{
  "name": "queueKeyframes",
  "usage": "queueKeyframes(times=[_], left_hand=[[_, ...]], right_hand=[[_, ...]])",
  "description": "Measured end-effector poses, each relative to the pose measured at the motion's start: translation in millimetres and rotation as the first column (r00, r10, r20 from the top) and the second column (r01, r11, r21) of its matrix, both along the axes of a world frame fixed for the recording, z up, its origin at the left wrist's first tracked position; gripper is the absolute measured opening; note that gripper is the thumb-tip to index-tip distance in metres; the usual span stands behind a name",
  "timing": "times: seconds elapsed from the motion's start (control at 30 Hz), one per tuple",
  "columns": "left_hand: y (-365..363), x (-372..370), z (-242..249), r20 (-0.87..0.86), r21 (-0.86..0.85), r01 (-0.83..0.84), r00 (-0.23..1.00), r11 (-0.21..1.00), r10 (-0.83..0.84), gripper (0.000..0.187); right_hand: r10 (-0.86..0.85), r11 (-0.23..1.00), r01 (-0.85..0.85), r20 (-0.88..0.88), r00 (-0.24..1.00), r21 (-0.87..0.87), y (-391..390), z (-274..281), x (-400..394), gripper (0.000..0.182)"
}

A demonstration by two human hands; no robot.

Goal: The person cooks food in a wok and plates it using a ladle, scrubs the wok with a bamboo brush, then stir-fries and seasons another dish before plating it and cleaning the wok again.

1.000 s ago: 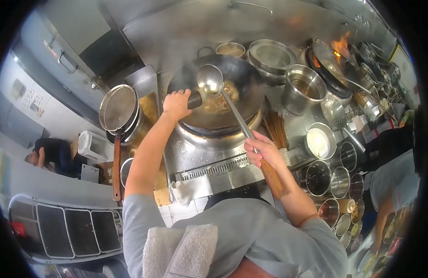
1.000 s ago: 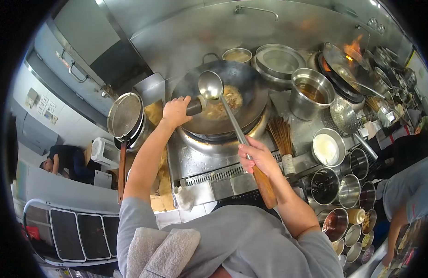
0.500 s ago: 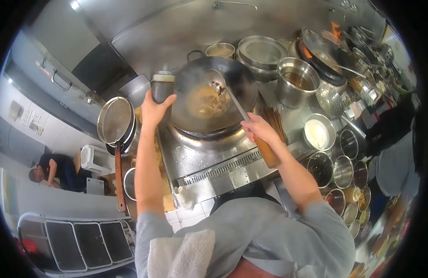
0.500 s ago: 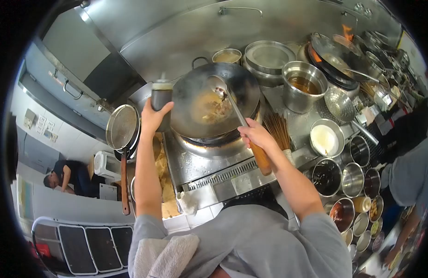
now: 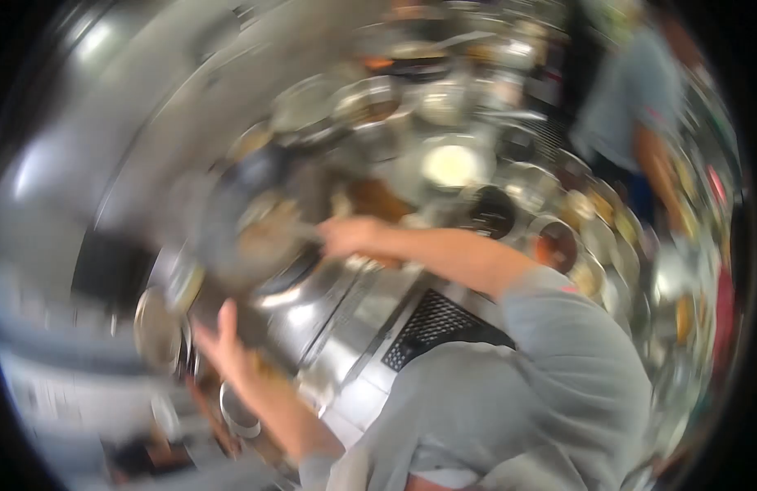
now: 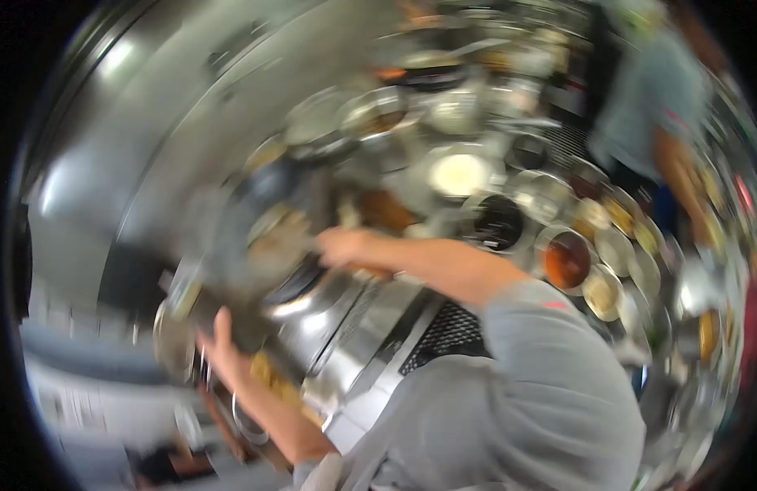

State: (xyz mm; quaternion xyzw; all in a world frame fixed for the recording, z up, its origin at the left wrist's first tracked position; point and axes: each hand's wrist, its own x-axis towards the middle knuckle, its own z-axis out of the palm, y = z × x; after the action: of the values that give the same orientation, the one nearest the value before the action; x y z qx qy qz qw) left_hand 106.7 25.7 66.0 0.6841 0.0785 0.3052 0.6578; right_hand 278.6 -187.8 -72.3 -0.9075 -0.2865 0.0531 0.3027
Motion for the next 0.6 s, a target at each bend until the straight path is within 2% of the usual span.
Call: queueKeyframes(times=[0.03, 0.07, 0.1, 0.13, 0.17, 0.2, 0.23, 0.27, 0.3, 0.33, 0.4, 0.47, 0.5, 0.53, 0.57, 0.6], left_hand=[[-14.9, -5.9, -0.1, -0.051, -0.024, -0.079, 0.996, 0.997, 0.078, 0.066], [-29.2, -11.2, 3.5, -0.012, 0.032, 0.033, 0.999, 0.999, -0.032, 0.065], [-48.6, -16.4, 2.4, 0.01, 0.027, 0.055, 0.998, 0.998, -0.055, 0.065], [-73.7, -19.1, -2.3, 0.035, 0.025, 0.05, 0.998, 0.998, -0.051, 0.064], [-104.2, -17.6, -9.6, 0.063, 0.085, 0.124, 0.99, 0.989, -0.13, 0.064], [-132.4, -21.4, -18.2, 0.091, 0.144, 0.169, 0.979, 0.975, -0.183, 0.063], [-156.8, -33.5, -24.0, 0.12, 0.205, 0.188, 0.969, 0.961, -0.215, 0.063], [-203.3, -48.6, -22.0, 0.092, 0.328, 0.171, 0.973, 0.929, -0.211, 0.068], [-235.8, -49.8, -41.9, 0.104, 0.268, 0.252, 0.952, 0.93, -0.288, 0.074], [-270.2, -51.7, -69.1, 0.119, 0.203, 0.334, 0.925, 0.921, -0.361, 0.08], [-346.3, -73.3, -82.3, 0.103, 0.267, 0.632, 0.732, 0.728, -0.673, 0.093], [-400.1, -102.1, -65.9, 0.003, 0.657, 0.618, 0.571, 0.432, -0.821, 0.1], [-420.6, -115.6, -59.9, -0.087, 0.718, 0.651, 0.437, 0.248, -0.895, 0.097], [-434.9, -127.7, -57.4, -0.186, 0.755, 0.652, 0.305, 0.063, -0.934, 0.093], [-442.7, -137.1, -58.6, -0.23, 0.742, 0.669, 0.198, -0.04, -0.953, 0.09], [-448.9, -143.9, -59.4, -0.274, 0.725, 0.674, 0.089, -0.144, -0.958, 0.087]], right_hand=[[0.061, 0.996, -0.067, -0.1, 0.993, -0.053, -6.0, 4.6, -6.6, 0.029], [0.049, 0.992, -0.024, -0.209, 0.977, 0.121, -26.5, 26.4, -31.0, 0.03], [0.088, 0.996, -0.088, -0.082, 0.993, -0.007, -34.2, 36.3, -35.3, 0.033], [0.045, 0.999, -0.045, 0.013, 0.999, -0.021, -39.2, 36.8, -40.3, 0.038], [0.054, 0.993, -0.062, 0.082, 0.995, 0.101, -62.4, 55.4, -63.1, 0.042], [0.03, 0.878, -0.092, 0.139, 0.99, 0.47, -94.9, 73.2, -97.0, 0.046], [-0.021, 0.76, 0.049, -0.051, 0.998, 0.648, -116.8, 82.2, -126.9, 0.051], [0.216, 0.551, 0.176, -0.343, 0.914, 0.816, -155.0, 110.2, -177.6, 0.067], [-0.018, 0.598, 0.13, -0.149, 0.989, 0.791, -179.2, 103.5, -209.5, 0.071], [-0.237, 0.66, 0.106, 0.071, 0.969, 0.743, -201.5, 96.2, -238.8, 0.075], [-0.508, 0.477, 0.213, 0.069, 0.859, 0.853, -251.1, 81.8, -283.7, 0.081], [-0.639, 0.393, 0.385, -0.053, 0.768, 0.835, -322.5, 65.5, -331.3, 0.079], [-0.671, 0.286, 0.401, -0.117, 0.732, 0.87, -355.3, 55.8, -355.4, 0.078], [-0.798, 0.298, 0.6, -0.152, 0.584, 0.742, -387.8, 70.9, -394.6, 0.075], [-0.872, 0.254, 0.629, -0.107, 0.478, 0.734, -426.4, 47.5, -413.6, 0.075], [-0.948, 0.228, 0.693, -0.007, 0.319, 0.684, -462.5, 37.5, -435.4, 0.074]])
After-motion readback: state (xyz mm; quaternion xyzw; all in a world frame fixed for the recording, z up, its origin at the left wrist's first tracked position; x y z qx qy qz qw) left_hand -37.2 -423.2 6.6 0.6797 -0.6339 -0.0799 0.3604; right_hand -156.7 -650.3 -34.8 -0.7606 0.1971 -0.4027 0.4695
